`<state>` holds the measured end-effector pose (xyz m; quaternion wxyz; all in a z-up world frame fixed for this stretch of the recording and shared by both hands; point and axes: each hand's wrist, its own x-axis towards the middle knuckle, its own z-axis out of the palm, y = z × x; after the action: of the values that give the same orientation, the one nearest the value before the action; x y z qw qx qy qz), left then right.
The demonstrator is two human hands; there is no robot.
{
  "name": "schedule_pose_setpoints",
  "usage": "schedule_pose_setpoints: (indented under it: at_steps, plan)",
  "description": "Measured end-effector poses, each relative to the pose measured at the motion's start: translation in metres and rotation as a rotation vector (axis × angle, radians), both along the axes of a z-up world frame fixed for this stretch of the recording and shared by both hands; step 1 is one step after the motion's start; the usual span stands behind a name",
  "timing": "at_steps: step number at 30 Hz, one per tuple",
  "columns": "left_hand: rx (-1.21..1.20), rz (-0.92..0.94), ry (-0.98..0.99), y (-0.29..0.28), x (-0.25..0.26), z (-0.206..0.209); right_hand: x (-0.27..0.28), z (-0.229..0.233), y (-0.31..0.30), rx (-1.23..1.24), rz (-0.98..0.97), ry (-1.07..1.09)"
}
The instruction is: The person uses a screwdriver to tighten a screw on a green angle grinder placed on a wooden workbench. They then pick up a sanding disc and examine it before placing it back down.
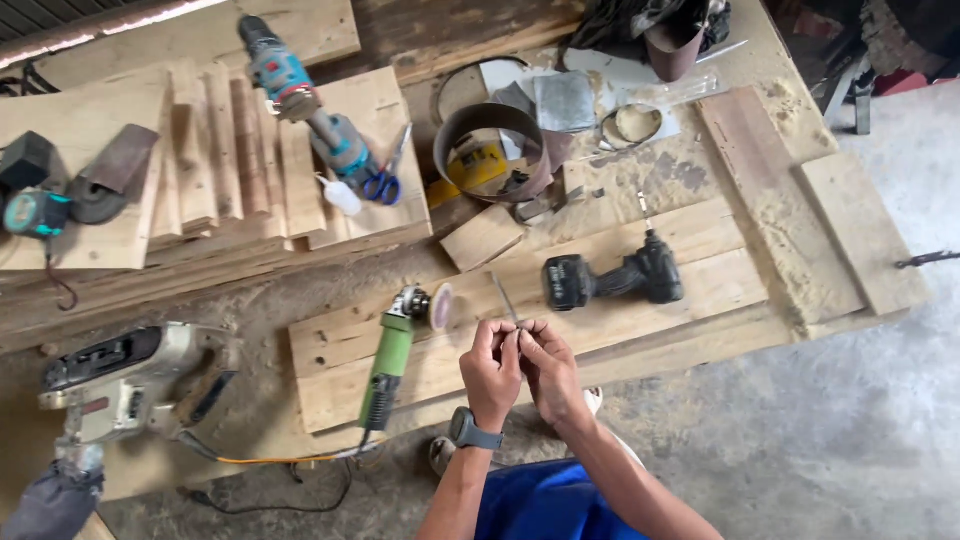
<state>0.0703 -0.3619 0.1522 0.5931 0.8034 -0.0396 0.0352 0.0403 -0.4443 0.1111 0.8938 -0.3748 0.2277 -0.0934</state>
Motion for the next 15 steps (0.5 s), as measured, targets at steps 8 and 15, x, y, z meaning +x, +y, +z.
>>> schedule_pose_setpoints:
  at_steps: [8,15]
  plan:
    - [0.065,0.182,-0.013,-0.091,0.022,0.005,0.032,-0.004,-0.083,0.146,0.069,-0.063]
    - [-0.013,0.149,0.116,-0.111,0.088,-0.035,0.067,0.001,-0.125,0.157,0.016,-0.091]
